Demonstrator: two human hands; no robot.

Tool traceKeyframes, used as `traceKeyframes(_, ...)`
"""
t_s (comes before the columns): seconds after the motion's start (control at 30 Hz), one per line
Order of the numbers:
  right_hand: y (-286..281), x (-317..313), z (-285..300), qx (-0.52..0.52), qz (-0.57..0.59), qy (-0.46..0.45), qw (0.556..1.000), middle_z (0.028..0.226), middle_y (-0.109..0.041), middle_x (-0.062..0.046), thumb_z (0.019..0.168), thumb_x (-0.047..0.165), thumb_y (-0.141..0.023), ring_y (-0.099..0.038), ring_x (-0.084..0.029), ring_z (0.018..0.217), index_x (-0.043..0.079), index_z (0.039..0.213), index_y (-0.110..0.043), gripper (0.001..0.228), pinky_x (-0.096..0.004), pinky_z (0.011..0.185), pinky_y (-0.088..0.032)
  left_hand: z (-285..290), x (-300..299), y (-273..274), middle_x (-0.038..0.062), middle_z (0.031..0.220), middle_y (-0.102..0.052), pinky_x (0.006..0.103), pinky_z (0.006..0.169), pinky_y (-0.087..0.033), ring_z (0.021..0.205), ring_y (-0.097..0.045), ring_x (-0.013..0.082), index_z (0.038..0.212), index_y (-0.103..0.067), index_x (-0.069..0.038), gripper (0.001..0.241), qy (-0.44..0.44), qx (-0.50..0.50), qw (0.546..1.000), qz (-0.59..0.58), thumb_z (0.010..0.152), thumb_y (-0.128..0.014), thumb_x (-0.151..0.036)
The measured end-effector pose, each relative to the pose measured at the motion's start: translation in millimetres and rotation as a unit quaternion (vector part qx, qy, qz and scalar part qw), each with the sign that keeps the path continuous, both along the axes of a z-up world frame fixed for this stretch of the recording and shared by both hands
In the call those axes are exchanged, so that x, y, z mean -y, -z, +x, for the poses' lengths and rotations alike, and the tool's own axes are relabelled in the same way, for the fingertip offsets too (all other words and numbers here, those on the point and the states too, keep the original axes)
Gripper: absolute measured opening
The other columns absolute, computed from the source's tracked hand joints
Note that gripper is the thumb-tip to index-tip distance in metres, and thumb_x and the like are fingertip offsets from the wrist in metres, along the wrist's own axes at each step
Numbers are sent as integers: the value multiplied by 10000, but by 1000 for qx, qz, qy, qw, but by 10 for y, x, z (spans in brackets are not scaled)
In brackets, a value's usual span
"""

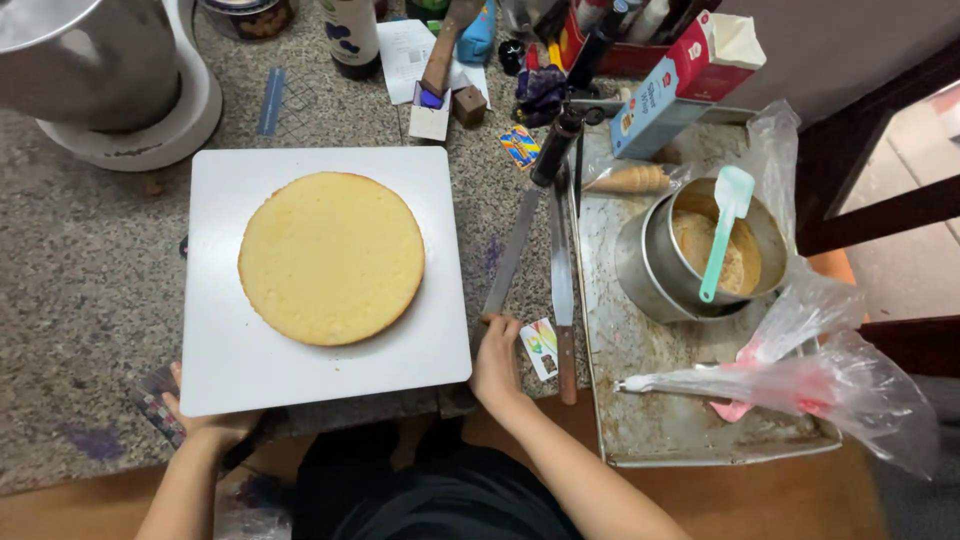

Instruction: Preparing whipped cream and slicing a sponge cake on a board.

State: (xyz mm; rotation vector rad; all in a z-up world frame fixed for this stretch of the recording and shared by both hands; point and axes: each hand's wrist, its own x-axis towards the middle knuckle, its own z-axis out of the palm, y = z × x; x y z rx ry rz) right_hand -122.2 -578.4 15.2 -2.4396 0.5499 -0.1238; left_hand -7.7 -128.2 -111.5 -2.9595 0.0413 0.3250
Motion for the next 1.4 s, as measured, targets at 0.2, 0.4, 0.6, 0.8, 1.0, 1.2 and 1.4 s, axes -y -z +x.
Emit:
traceKeyframes(0.2,78,208,-210,46,82,40,995,1338,-344,-336,691,-73,-777,-467,-515,1222,-135,1381,-297,843,-476,1065,-415,-106,70,-116,118,1717,-9,650,1166,-6,1556,124,422,1627,-167,-235,1179,-23,-31,999,4,704,-555,-859)
traceKeyframes(0.4,362,560,-666,22,48,101,994,1220,-656,-214,741,141,-844,-626,-348,1143,-2,1270,-609,597,-410,1001,-485,-35,118,-235,97,1709,-22,724,1123,26,1531,132,477,1600,-165,-268,1028,-16,-11,996,-91,774,-584,-715)
traceKeyframes(0.6,-72,411,-411,131,442,98,882,1071,-719,-95,870,69,-617,-685,-160,657,57,1264,-511,408,-286,510,-555,410,-414,-538,198,1600,-401,477,1211,-301,1443,-385,400,1506,-498,-132,613,40,71,921,-381,940,-572,-356)
traceKeyframes(0.8,-556,196,247,91,411,108,901,755,-641,-96,941,171,-724,-562,-143,486,37,1101,-576,256,-283,377,-378,627,227,-1824,68,1352,-686,376,948,-530,1062,-683,214,1446,-562,-68,487,-230,-134,583,-767,1032,-498,-317)
traceKeyframes(1.0,-725,143,548,63,425,90,899,784,-681,16,902,221,-750,-587,-47,556,84,1115,-601,293,-240,404,-416,607,756,-1999,153,1210,-726,320,859,-575,998,-712,175,1477,-488,-63,508,-183,-105,568,-795,978,-575,-106)
traceKeyframes(1.2,-810,178,642,76,400,70,911,778,-667,17,877,189,-776,-570,-57,539,77,1139,-577,347,-240,397,-402,638,803,-1929,125,1156,-754,295,822,-577,956,-713,150,1485,-495,-48,508,-200,-99,522,-823,985,-580,-65)
traceKeyframes(1.4,-803,205,727,86,385,61,917,751,-669,0,876,191,-784,-566,-70,516,66,1154,-557,380,-247,400,-404,691,819,-1972,140,1140,-755,302,796,-584,947,-717,164,1497,-494,-34,518,-212,-109,480,-844,987,-587,-49)
